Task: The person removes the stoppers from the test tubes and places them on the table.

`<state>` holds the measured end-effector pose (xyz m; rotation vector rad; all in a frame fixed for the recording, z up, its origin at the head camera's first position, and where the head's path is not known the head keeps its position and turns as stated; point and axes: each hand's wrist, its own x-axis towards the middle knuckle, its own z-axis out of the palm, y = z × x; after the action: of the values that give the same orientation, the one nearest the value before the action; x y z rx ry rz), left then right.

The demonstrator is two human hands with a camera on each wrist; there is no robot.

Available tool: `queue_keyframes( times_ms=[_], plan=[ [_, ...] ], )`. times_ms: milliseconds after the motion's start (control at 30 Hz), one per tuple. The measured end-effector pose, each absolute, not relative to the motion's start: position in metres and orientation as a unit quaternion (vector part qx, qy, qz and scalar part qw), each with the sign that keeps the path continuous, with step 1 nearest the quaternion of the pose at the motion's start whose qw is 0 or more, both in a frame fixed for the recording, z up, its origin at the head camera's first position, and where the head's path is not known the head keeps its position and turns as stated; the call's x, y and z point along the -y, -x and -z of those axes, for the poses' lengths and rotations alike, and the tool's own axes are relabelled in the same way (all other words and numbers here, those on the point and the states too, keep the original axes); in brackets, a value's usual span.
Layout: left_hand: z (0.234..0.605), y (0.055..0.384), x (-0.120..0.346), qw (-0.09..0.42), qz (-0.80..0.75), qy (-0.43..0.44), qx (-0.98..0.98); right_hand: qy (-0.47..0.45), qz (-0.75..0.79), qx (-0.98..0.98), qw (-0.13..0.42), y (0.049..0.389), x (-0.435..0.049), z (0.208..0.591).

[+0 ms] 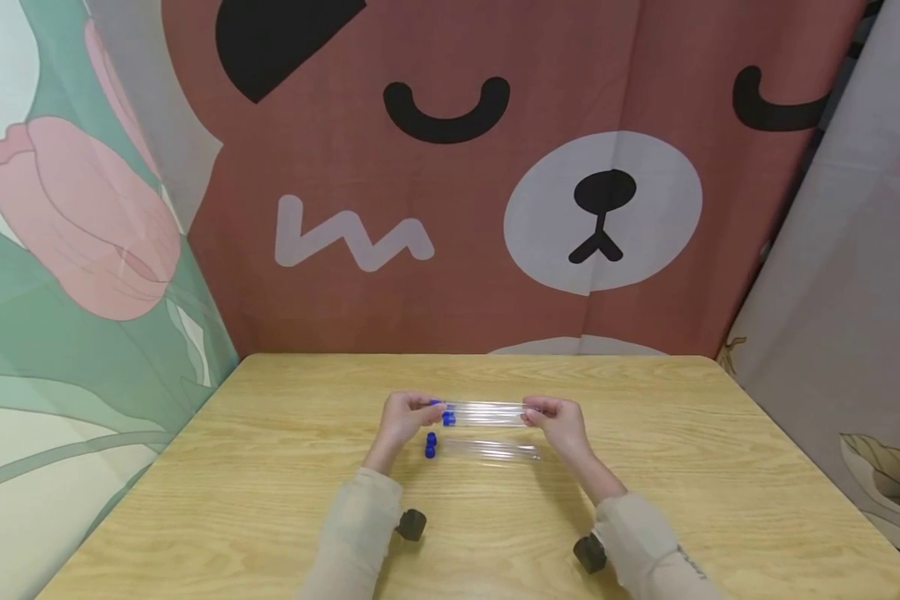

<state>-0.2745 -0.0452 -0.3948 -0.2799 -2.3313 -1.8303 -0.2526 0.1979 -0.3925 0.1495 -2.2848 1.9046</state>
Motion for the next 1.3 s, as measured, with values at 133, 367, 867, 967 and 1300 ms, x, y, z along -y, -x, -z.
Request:
queue_keyframes(
  times_ms=[133, 367, 867, 967, 1300],
  plan=[
    [0.395, 0.275, 0.045, 0.088, 0.617, 0.074, 0.779, -0.039, -0.634, 0.766, 0.097, 0.252, -0.194, 0.392],
    [0.395, 0.275, 0.044, 0.091, 0.627, 0.057, 0.771, -0.037, -0.638, 0.762, 0.106, 0.252, -0.192, 0.393],
    [0.394, 0.279, 0.055, -0.002, 0.657, 0.172, 0.734, -0.066, -0.632, 0.768, 0.085, 0.254, -0.202, 0.396],
    [0.387, 0.273, 0.057, -0.02, 0.661, 0.179, 0.729, -0.071, -0.634, 0.766, 0.082, 0.254, -0.202, 0.396],
    [0.392, 0.274, 0.061, -0.037, 0.678, 0.17, 0.714, -0.072, -0.642, 0.76, 0.067, 0.253, -0.205, 0.395]
  ],
)
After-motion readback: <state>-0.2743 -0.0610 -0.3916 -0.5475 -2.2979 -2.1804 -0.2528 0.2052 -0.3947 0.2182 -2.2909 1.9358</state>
